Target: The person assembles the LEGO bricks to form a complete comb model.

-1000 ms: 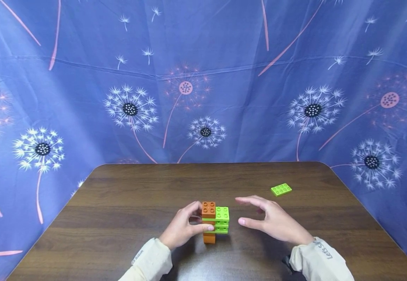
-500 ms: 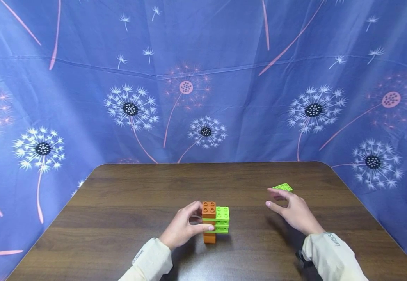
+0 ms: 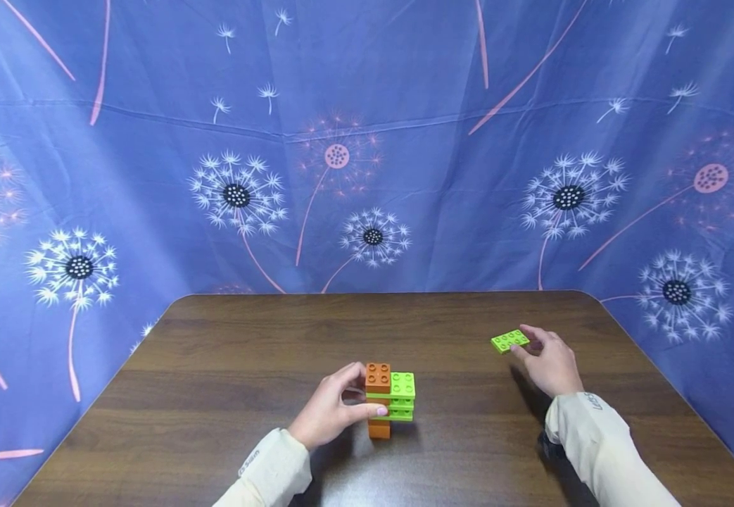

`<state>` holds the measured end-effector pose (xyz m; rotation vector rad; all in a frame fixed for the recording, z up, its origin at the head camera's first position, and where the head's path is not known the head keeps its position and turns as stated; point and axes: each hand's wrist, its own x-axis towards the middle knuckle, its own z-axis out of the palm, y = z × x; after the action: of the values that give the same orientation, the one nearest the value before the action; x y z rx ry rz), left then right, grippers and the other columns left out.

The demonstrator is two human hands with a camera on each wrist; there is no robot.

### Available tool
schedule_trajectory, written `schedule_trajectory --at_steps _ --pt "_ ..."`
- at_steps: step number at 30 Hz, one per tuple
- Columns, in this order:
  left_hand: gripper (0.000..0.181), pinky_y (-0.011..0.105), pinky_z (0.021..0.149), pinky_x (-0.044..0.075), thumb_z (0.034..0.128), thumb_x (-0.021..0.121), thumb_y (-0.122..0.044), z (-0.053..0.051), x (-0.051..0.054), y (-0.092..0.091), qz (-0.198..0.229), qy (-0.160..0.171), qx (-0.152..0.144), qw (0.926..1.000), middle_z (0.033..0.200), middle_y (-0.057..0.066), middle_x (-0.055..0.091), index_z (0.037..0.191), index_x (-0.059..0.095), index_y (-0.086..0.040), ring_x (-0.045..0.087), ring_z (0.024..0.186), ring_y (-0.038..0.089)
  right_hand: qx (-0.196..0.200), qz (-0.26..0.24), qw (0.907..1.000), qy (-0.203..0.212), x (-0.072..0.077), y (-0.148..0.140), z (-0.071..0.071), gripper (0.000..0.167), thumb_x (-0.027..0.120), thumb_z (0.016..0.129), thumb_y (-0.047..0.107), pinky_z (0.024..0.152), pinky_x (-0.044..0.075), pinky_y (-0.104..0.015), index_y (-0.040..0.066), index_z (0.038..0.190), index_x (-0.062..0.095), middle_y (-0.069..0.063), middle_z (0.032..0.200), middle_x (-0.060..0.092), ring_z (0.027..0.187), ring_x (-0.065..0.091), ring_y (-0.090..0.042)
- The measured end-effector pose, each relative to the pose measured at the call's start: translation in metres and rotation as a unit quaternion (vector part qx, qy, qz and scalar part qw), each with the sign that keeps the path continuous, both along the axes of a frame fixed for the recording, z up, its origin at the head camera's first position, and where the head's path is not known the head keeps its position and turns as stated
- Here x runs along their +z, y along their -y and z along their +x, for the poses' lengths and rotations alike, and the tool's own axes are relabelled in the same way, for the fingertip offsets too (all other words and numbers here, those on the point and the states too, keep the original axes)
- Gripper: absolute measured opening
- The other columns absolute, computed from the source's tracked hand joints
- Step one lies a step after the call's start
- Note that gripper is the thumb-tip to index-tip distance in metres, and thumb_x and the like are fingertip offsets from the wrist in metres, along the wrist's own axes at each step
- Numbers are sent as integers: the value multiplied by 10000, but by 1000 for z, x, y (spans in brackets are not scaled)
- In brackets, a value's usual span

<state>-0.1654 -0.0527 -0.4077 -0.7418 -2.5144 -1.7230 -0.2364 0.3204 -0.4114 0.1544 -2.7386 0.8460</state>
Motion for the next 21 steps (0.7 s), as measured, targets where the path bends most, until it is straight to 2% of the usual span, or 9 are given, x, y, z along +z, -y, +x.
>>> schedule_trajectory --at_steps 4,8,12,17,21 --pt "296 254 845 566 824 855 -120 -1 0 0 -25 -16 25 10000 1002 5 647 1003 624 -73 652 907 68 19 287 9996 36 -3 -8 -10 460 674 942 104 846 459 -621 -134 1309 533 -365 1145 595 1018 606 -519" --pt "295 259 847 566 825 855 -122 -1 -1 0 -2 -11 10 10000 1003 3 647 1004 626 -73 653 909 72 70 629 9976 294 -3 -13 -18 487 663 929 90 862 456 -651 -116 1343 510 -373 1161 574 1058 568 -545" --pt "293 260 850 566 827 854 -124 -1 -1 1 1 6 11 10000 1004 1 646 1006 628 -76 657 912 78 102 733 9952 633 -3 -12 -25 527 660 927 88 911 436 -678 -111 1380 478 -390 1240 548 1138 518 -584" --pt "295 260 848 565 827 855 -123 -1 -1 1 -22 15 27 10000 1003 -2 642 1007 626 -75 654 912 78 156 1056 9907 839 -7 -8 -31 559 658 923 73 958 411 -702 -118 1403 446 -420 1363 449 1212 445 -626" --pt "300 261 849 566 819 859 -118 0 -1 0 -8 -22 29 10000 1002 4 648 996 621 -72 652 913 75 415 1315 9857 963 -10 -7 -35 611 645 924 86 995 377 -718 -124 1440 394 -423 1452 351 1267 384 -646"
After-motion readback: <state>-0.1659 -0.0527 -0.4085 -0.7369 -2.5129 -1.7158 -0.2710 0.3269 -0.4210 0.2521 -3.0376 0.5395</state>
